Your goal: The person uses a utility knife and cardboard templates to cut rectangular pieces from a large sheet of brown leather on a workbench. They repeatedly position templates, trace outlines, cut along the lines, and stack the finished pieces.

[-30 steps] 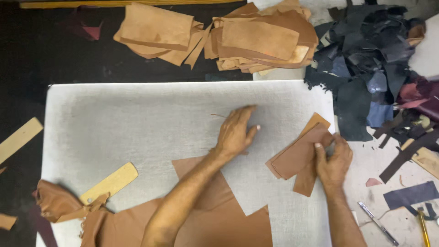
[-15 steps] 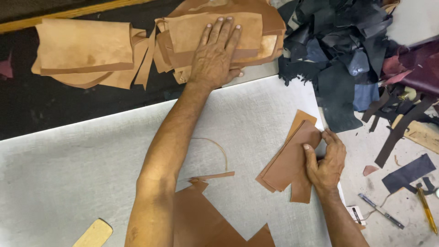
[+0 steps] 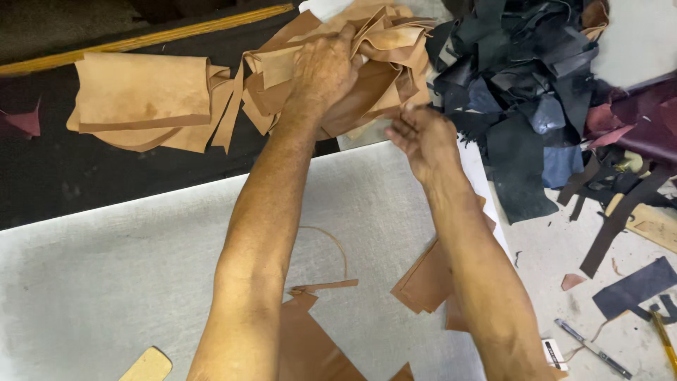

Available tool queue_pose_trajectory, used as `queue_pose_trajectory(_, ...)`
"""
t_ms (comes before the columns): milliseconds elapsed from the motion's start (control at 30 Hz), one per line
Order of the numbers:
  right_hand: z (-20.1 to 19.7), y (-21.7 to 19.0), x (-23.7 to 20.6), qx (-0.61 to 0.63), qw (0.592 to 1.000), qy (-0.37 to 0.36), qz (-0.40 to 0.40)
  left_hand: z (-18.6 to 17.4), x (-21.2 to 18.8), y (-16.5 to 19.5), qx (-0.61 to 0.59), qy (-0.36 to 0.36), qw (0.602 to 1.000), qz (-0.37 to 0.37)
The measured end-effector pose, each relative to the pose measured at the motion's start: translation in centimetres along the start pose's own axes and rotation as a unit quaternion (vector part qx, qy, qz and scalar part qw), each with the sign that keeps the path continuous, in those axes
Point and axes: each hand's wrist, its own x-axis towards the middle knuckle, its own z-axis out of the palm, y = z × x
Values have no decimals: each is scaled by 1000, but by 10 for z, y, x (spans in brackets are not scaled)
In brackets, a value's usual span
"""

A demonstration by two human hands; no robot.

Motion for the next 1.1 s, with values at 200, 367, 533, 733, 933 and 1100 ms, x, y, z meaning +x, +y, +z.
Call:
queue_pose_trajectory(200, 18, 2, 46, -15, 994, 107, -9, -2, -21, 7, 32, -70, 997, -6)
queue_pose_trajectory(367, 32, -24, 59, 17, 999, 35, -17, 3, -31, 11, 98, -25, 990, 100)
queue_pose_trajectory(533, 26, -36, 31, -8, 998, 19, -56, -8, -13, 11, 113, -118, 984, 67)
queue_pose_trajectory(733, 37, 28, 16, 109, 985, -105, 87, -22, 14, 4, 84, -29, 988, 123)
queue_pose_trajectory(933, 40, 71, -16, 137, 970, -198, -22, -68, -65, 26, 45, -188, 973, 129)
queue_pose_trajectory(1100, 12, 147, -158, 83, 983, -152, -59, -147, -214, 66, 12, -136, 981, 136)
